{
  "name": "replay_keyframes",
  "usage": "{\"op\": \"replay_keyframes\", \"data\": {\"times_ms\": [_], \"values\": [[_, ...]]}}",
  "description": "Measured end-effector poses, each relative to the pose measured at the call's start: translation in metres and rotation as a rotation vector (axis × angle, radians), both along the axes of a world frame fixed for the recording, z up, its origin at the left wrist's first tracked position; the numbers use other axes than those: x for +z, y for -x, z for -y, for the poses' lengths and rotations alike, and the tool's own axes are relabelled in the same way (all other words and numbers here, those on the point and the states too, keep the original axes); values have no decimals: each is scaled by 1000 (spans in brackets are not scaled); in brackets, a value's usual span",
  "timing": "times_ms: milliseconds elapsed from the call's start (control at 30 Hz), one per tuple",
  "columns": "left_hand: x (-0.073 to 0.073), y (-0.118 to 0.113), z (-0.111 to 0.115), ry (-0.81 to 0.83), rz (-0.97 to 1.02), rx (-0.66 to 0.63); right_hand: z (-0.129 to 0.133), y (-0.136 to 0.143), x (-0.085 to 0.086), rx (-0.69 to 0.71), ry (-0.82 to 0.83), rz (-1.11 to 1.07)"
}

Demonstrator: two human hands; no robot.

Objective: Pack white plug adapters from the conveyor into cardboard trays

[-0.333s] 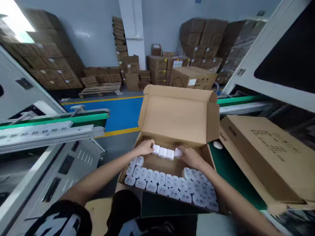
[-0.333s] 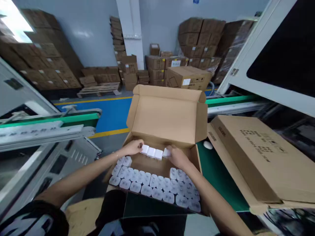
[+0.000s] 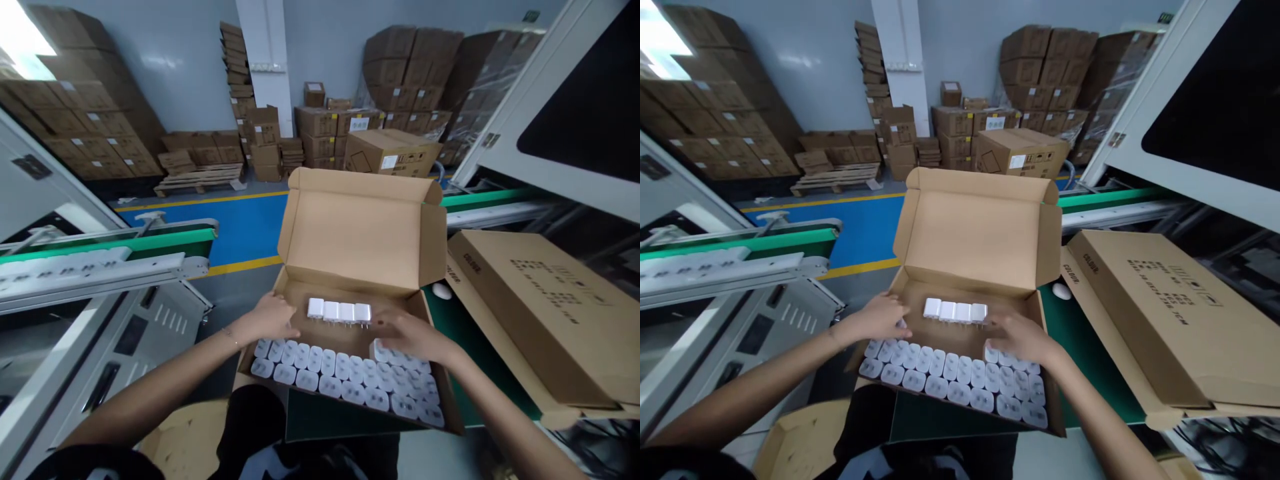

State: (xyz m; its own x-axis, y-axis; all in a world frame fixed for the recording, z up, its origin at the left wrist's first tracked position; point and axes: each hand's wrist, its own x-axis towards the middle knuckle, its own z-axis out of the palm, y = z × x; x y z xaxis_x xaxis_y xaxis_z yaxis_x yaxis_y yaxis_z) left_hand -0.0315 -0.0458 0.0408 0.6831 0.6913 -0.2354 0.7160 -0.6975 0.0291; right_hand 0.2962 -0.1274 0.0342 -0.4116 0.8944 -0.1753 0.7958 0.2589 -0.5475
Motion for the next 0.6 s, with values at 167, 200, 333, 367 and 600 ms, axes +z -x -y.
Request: {"op": "replay_keyframes", "data": {"times_ms": [167, 200, 333, 367, 600], "values": [[-3, 3, 11, -29, -86, -87, 14, 5, 3, 160, 64, -81], [-3, 2, 10, -13, -59, -72, 13, 4, 2, 107, 30, -100], [0, -1, -8, 40, 221, 116, 3, -5, -5, -306, -165, -116], [0, -3, -15, 32, 272, 188, -1, -7, -9, -418, -203, -75], [-16, -14, -38, 42, 169, 292, -8, -2, -47, -353, -171, 231]]}}
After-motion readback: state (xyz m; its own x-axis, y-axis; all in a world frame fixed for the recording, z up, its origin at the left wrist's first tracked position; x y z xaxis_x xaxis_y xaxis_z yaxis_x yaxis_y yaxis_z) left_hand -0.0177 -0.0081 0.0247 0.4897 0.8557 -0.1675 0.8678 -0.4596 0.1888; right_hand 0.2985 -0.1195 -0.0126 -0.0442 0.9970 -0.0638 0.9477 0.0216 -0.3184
